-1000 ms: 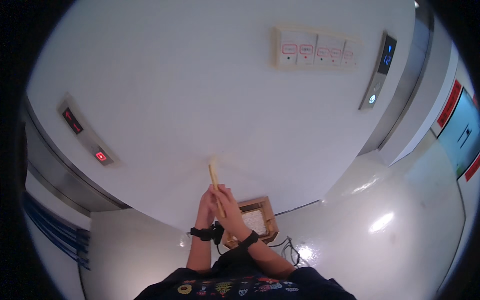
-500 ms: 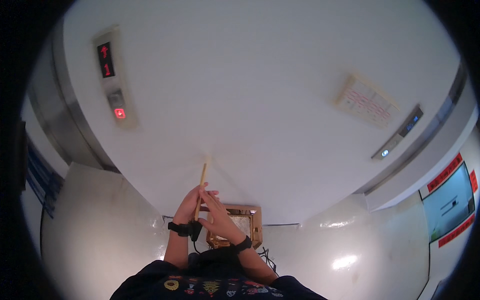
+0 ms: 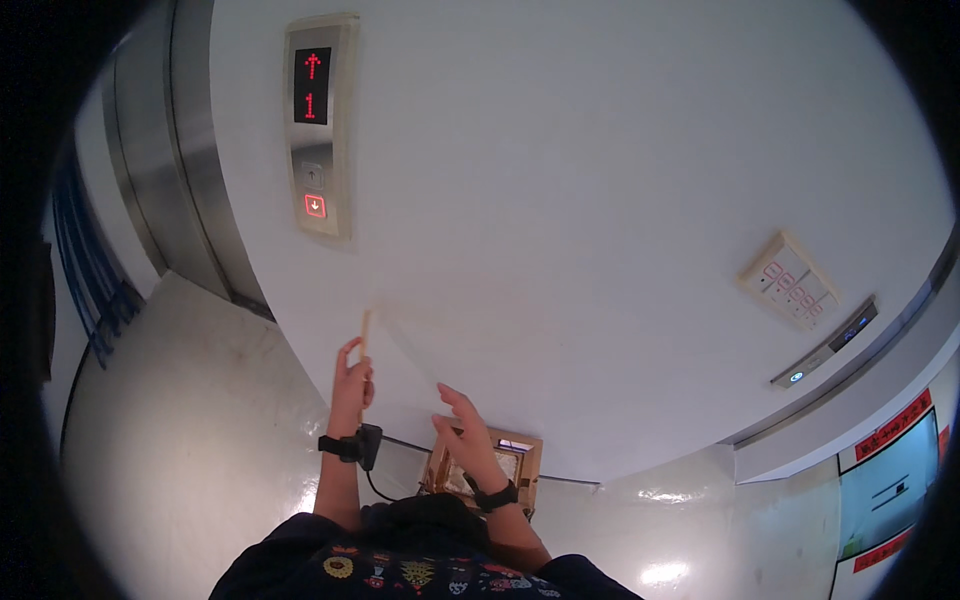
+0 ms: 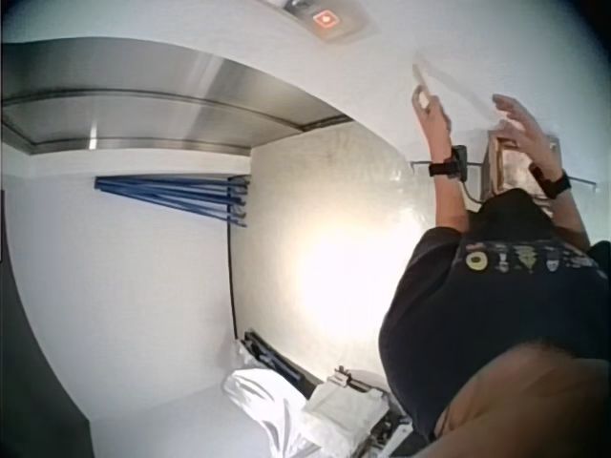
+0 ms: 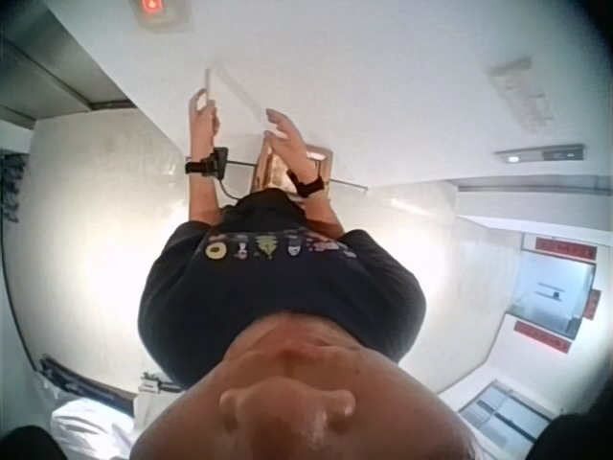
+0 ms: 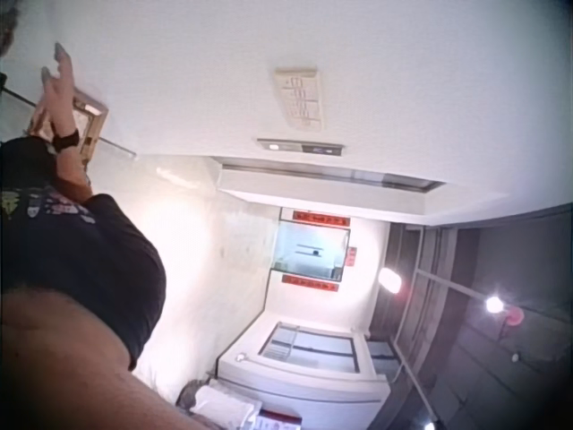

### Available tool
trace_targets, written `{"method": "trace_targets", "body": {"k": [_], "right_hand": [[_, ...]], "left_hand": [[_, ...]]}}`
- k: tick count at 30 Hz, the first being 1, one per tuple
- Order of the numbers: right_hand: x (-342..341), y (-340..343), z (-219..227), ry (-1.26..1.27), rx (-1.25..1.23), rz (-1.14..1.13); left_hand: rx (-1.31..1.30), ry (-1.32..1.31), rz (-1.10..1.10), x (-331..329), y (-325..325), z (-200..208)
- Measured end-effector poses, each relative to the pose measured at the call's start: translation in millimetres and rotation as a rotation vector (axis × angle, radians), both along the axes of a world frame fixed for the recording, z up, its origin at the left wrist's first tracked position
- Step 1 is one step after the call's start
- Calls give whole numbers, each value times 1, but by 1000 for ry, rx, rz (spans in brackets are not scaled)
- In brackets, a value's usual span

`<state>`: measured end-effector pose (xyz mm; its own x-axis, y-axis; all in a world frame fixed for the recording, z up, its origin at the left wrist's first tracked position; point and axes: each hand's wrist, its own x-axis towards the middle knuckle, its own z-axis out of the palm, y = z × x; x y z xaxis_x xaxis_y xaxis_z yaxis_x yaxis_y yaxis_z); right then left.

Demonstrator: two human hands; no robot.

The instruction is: The person is using a brush to dust various interior surfaces including walls, an elevator panel, and a light switch.

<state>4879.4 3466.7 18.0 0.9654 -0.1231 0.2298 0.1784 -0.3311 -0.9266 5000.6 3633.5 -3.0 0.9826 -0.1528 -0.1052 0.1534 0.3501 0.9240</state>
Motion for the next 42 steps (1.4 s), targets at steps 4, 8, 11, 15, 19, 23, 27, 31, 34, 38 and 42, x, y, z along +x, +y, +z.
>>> {"method": "trace_targets", "body": {"k": [4,8,11,15,19,23,27,31,34,38,42], "right_hand": [[-2,-14,-6,-22,74,-101],[-3,-25,-13,6,127,-175],[-3,-34,-16,12,178,-219],[0,-42,-15,3,195,-248],[-1,-57,-18,-19,206,-290],[-3,-67,-22,-28,218,-286],[-9,-72,-23,-23,260,-306],[-13,-78,-25,-27,285,-304],[-16,-82,-22,-25,280,-313],[-17,-95,-27,-16,262,-298],[-17,-95,-28,-22,302,-284]], "left_hand": [[-120,65,225,18,14,-4],[-14,59,-53,11,-5,-3],[-5,47,-330,-12,-36,4],[-22,3,-422,-16,-40,-1],[24,79,-225,3,-9,-4],[-138,135,139,29,34,-26],[-205,164,207,27,31,-29],[-146,168,-60,2,-29,-17],[-165,141,-283,-23,-57,-9],[-130,181,-447,-28,-56,-2],[-92,186,-413,-15,-28,-19]]}}
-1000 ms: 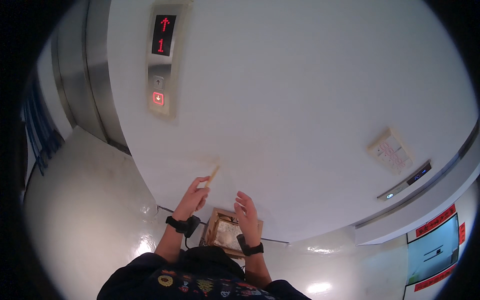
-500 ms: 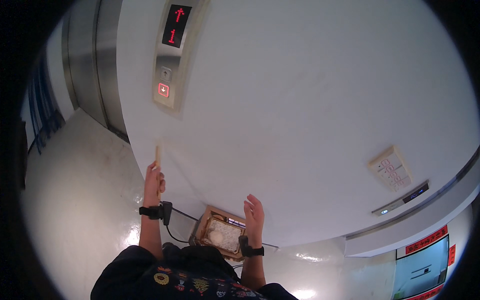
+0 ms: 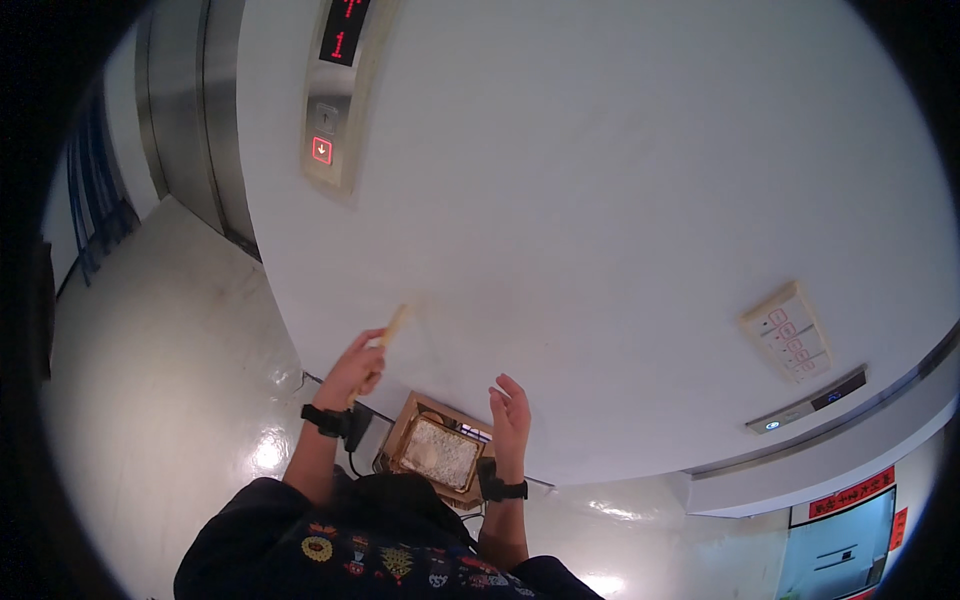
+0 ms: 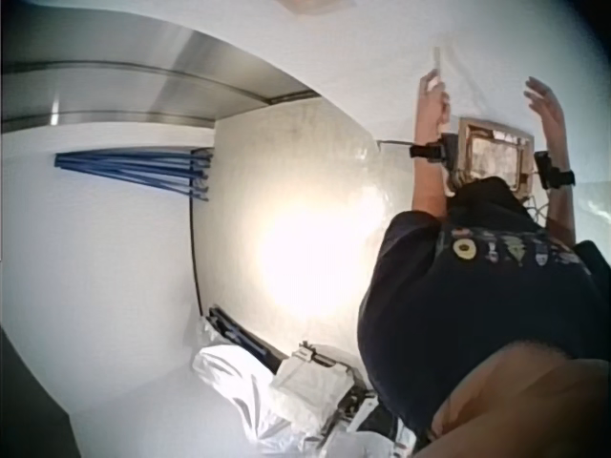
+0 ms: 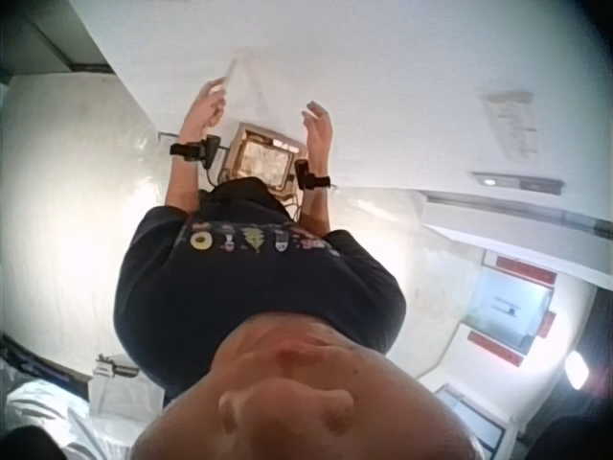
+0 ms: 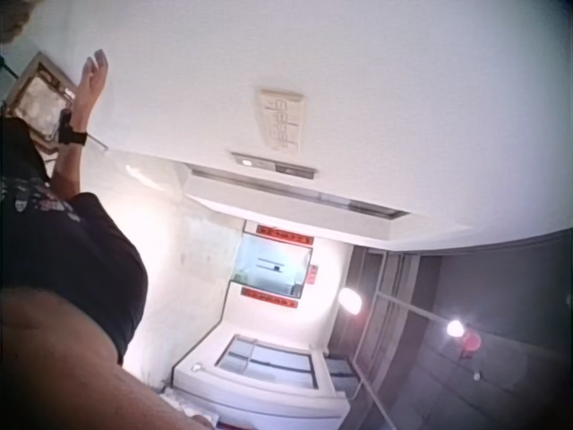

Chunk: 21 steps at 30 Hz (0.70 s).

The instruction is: The person is using a brush to dust various interior surfaces including walls, an elevator panel, and a light switch.

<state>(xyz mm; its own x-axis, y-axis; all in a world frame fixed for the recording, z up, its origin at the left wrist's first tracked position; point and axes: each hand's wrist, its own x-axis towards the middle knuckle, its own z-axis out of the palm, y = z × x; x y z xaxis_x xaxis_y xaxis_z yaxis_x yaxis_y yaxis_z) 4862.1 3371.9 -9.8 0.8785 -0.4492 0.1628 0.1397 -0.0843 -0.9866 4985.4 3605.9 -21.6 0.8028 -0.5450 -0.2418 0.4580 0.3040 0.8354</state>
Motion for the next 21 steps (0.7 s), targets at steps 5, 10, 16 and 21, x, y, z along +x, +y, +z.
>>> {"method": "trace_targets", "body": {"k": [5,10,16,21], "right_hand": [[-6,-6,-2,8,20,-2],[-16,-12,3,10,50,-15],[-24,-22,3,11,13,-42],[-29,-31,2,17,16,-55]], "left_hand": [[-139,149,474,15,38,-18],[-132,158,433,10,9,-16],[-58,40,118,-31,-63,11],[-11,-14,-156,-40,-73,17]]}}
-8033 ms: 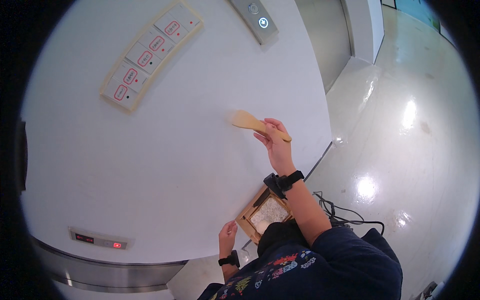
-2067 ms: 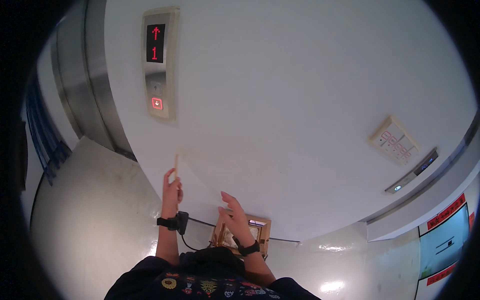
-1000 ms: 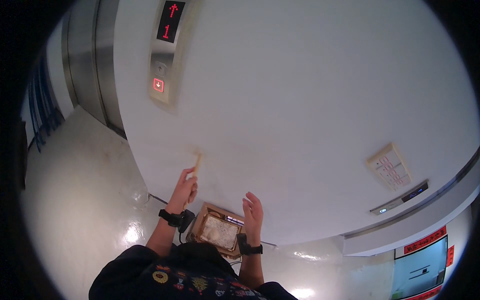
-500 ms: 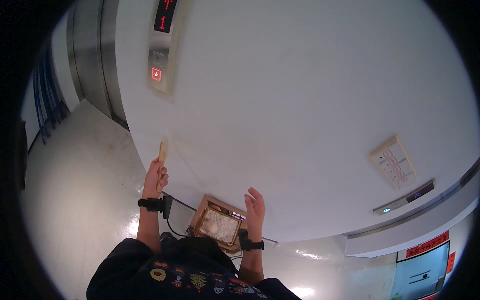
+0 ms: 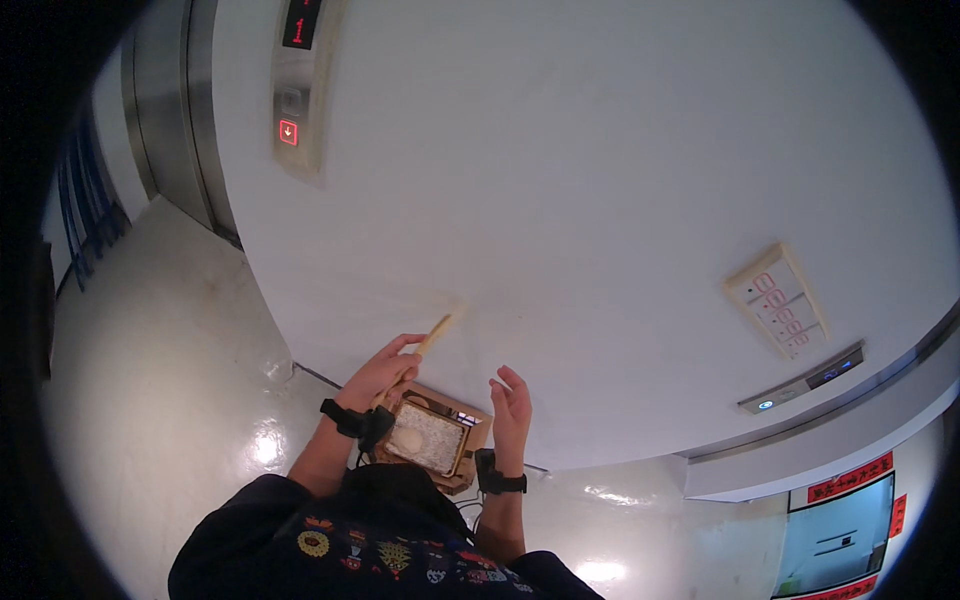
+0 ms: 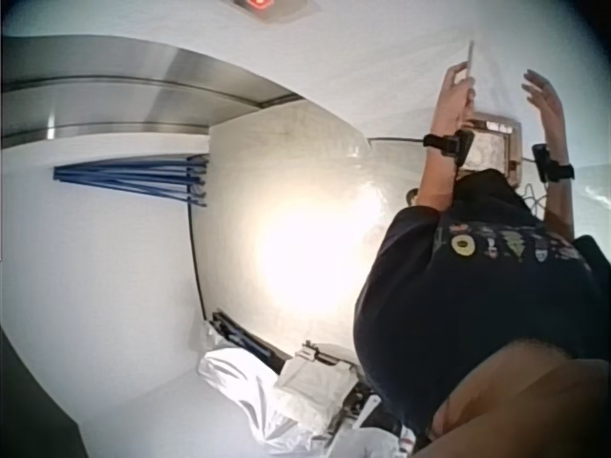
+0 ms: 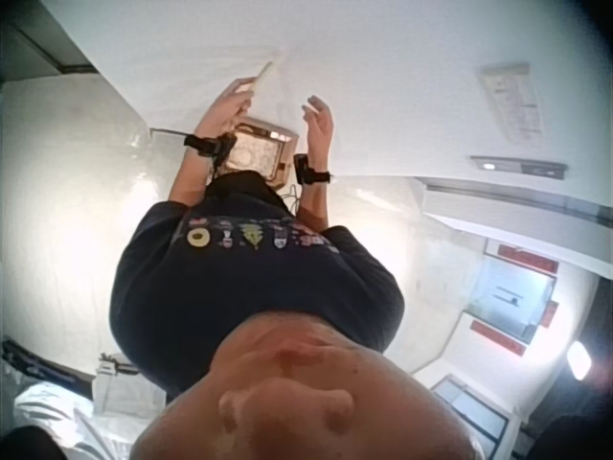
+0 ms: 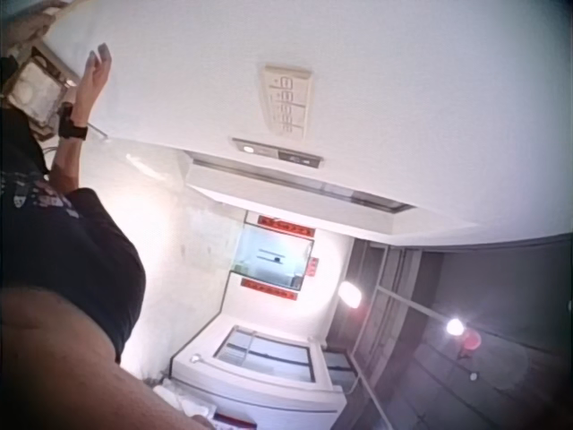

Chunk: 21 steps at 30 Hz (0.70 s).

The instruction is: The person is using a brush to dust various interior surfaces including walls, an elevator panel, and a light switch.

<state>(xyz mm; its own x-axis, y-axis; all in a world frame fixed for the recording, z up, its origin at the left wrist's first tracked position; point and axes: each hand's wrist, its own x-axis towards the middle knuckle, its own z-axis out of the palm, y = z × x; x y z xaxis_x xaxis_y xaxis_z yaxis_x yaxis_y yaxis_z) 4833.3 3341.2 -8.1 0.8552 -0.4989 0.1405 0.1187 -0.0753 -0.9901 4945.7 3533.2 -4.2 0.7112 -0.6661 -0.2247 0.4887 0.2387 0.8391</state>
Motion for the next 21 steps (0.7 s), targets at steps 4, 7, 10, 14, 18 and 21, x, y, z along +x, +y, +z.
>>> {"method": "trace_targets", "body": {"k": [4,7,10,14,18,21], "right_hand": [[-6,-6,3,11,15,-27],[-12,-10,3,20,14,-43],[-17,-16,1,28,14,-52],[-19,-17,0,15,0,-32],[-22,-20,0,24,-11,-14],[-24,-25,0,26,-11,-11]], "left_hand": [[-63,87,148,20,28,-12],[-82,96,247,32,56,-28],[-101,180,532,34,64,-27],[-114,200,622,27,42,-34],[-23,106,462,9,0,-36],[-26,85,334,-8,-20,-28]]}}
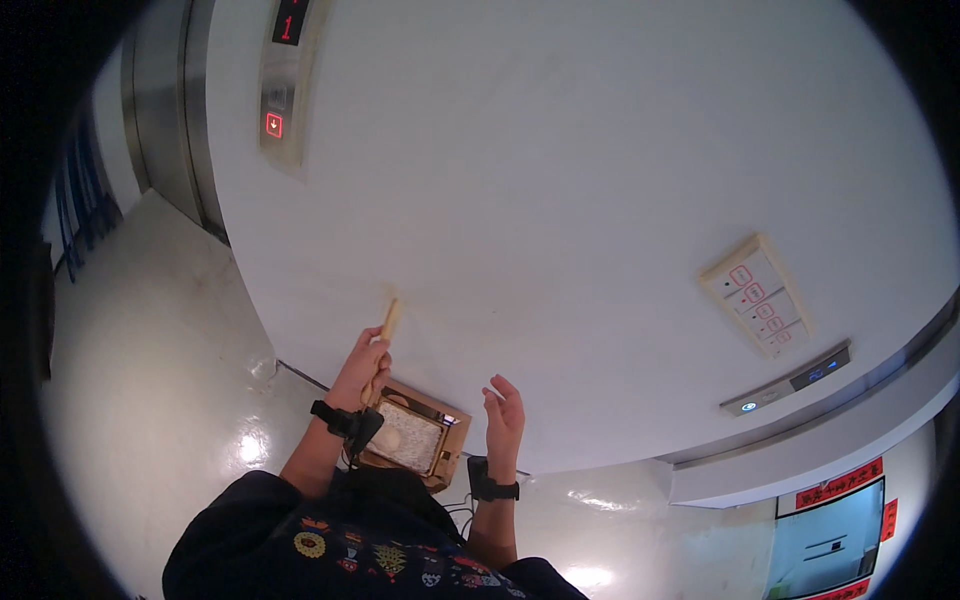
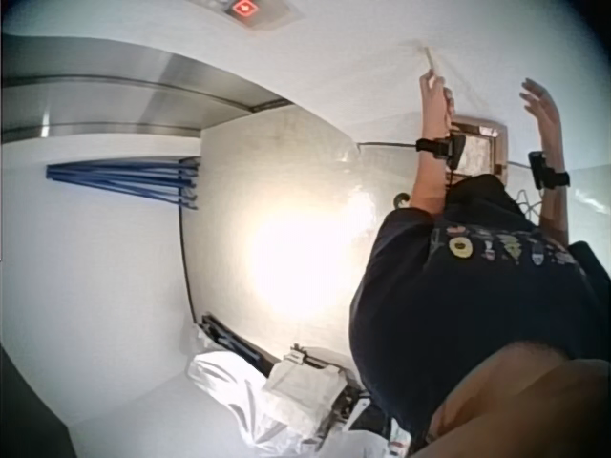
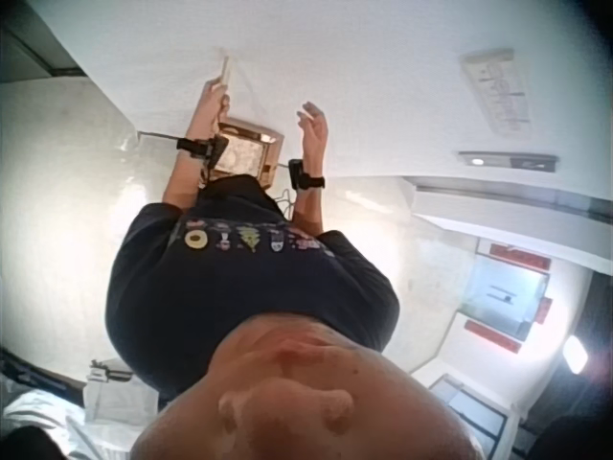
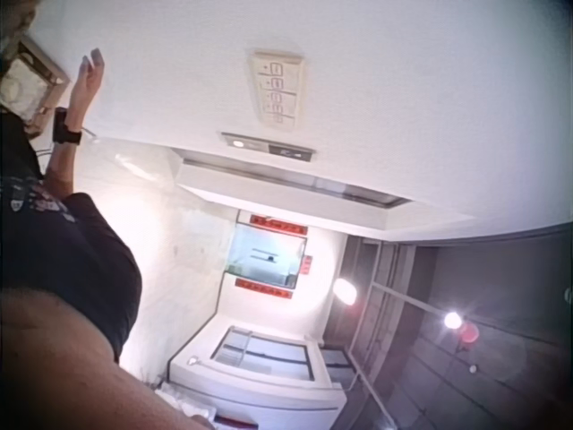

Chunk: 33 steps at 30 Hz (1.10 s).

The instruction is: The person is using a brush to dust various interior surfaces including walls, an elevator panel, and a light switch.

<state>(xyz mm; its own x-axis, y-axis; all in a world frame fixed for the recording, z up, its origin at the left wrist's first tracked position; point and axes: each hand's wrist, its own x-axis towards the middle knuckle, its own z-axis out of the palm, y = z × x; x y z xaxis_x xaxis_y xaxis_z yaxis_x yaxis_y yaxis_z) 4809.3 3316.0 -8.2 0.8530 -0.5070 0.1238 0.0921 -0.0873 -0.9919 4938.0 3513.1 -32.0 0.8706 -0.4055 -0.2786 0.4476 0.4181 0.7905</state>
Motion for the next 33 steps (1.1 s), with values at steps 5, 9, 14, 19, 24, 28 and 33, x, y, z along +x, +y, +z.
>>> {"method": "trace_targets", "body": {"k": [5,9,14,19,24,28,33], "right_hand": [[-1,-4,-2,-7,6,31],[-1,-8,-3,5,8,38],[-3,-18,-2,-10,12,39],[-6,-22,-5,20,21,14],[4,-18,-11,15,18,78],[13,-12,-4,7,32,115],[22,13,2,16,32,101]], "left_hand": [[46,-57,-246,-12,-9,9],[70,-63,-253,-15,-5,16],[113,-104,0,12,34,3],[-12,-6,456,17,43,11],[137,-132,-5,-12,-8,17],[142,-193,-223,-27,-11,22],[92,-44,41,6,36,16]]}}
